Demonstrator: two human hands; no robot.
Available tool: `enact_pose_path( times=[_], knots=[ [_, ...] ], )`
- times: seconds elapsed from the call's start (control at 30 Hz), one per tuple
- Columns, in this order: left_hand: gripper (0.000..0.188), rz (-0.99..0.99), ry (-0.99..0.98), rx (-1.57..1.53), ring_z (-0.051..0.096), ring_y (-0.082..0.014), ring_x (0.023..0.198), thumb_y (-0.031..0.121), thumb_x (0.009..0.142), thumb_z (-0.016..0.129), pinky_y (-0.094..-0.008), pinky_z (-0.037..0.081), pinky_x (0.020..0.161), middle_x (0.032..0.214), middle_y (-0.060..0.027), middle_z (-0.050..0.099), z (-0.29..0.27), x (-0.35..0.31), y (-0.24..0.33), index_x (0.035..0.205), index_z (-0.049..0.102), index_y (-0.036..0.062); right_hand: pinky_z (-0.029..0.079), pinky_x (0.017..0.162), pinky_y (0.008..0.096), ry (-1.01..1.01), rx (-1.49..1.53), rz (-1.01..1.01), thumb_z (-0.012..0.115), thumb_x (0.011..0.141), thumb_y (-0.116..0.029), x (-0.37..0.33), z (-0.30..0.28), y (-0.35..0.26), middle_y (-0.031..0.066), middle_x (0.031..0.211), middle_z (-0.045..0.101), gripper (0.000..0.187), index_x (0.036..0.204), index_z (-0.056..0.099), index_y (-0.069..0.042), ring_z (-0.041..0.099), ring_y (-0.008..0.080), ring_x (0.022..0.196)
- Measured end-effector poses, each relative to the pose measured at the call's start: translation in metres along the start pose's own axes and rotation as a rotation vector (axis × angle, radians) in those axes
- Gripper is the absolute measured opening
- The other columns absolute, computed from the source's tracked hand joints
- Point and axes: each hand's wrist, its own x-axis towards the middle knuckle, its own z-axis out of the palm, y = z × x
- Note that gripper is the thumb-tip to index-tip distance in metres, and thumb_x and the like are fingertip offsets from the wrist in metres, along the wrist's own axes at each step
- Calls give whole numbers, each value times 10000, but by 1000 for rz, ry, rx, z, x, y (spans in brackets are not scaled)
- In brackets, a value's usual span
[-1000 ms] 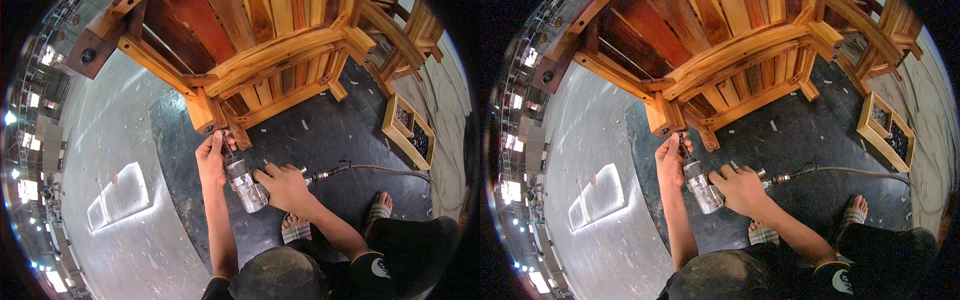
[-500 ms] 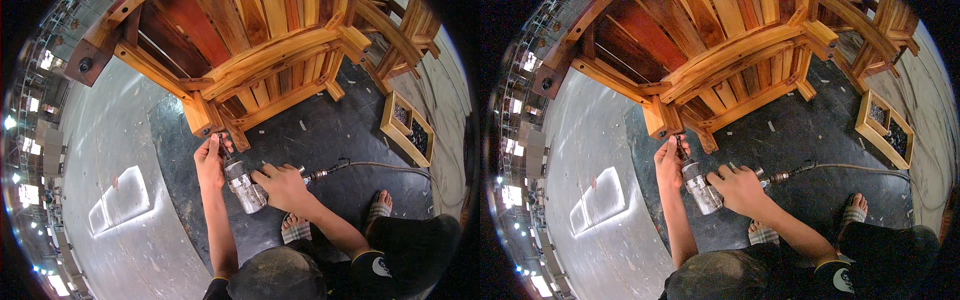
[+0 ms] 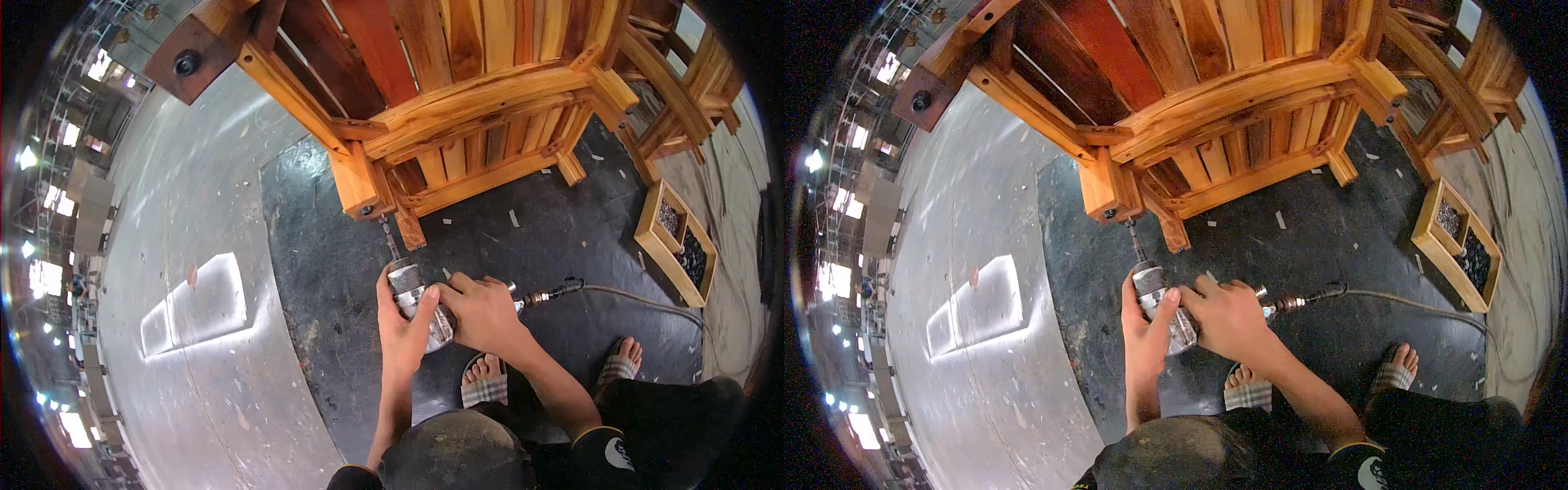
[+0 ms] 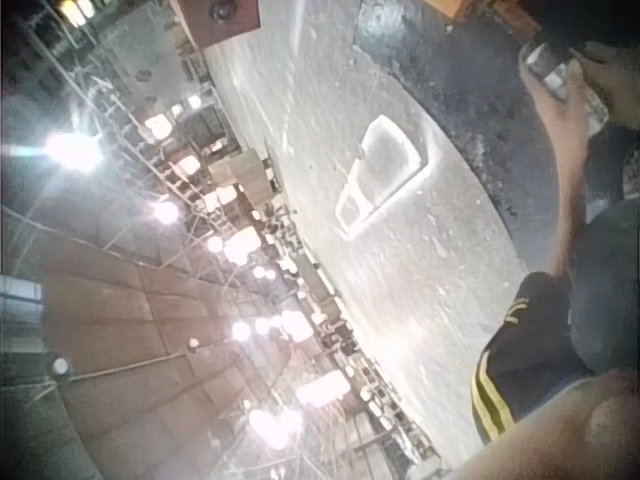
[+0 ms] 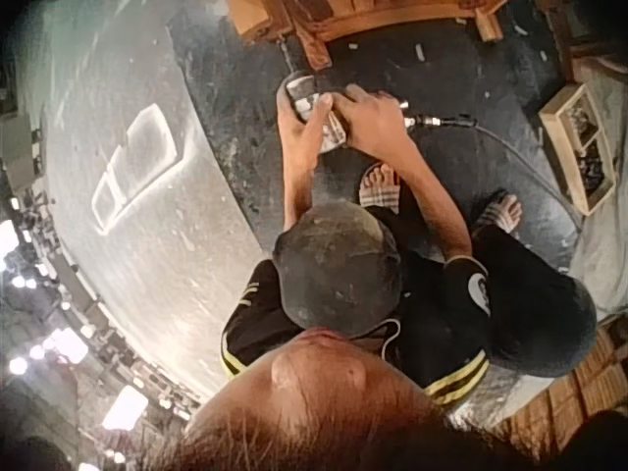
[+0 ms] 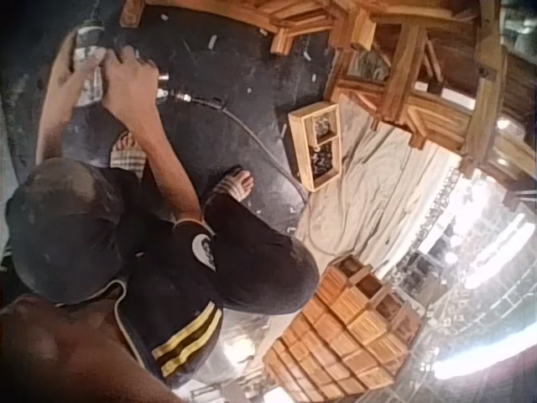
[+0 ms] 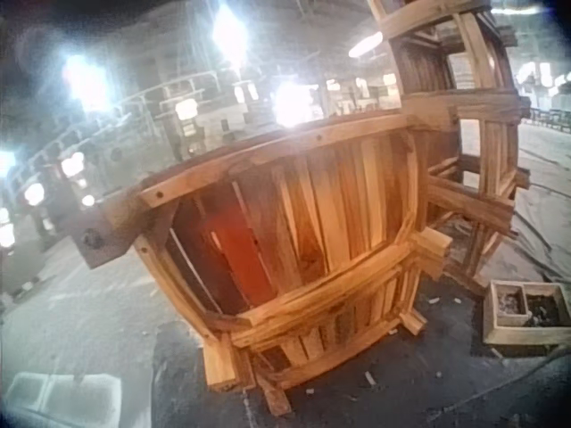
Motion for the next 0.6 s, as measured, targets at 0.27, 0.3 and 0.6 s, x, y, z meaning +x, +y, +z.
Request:
enact_pose_path(
  times=[0.27, 0.3, 0.6],
  knots=[
    [557, 21, 15, -24, 555, -106, 863, 164, 866, 694, -258, 488, 740, 1002, -66, 572, -6, 14, 3, 1304, 410, -31, 496, 606, 393, 28, -19, -26, 721, 607, -127, 10, 10, -2, 83, 811, 554, 407, 998, 611, -94, 629, 285, 643],
    [548, 35, -3, 39, 559, -119, 908, 175, 890, 663, -266, 486, 772, 1040, -79, 572, -9, 12, -1, 1323, 399, -32, 497, 605, 393, 24, -16, -14, 721, 609, -134, 7, 12, -3, 87, 817, 559, 420, 1011, 608, -93, 632, 288, 642],
    [243, -72, 156, 286, 550, -83, 681, 180, 976, 510, -255, 453, 614, 797, -36, 640, -24, 35, -60, 969, 661, -10, 531, 654, 405, -150, -43, 147, 675, 646, -152, -17, 26, 25, 94, 894, 618, 378, 1012, 607, -88, 655, 307, 745]
  ],
)
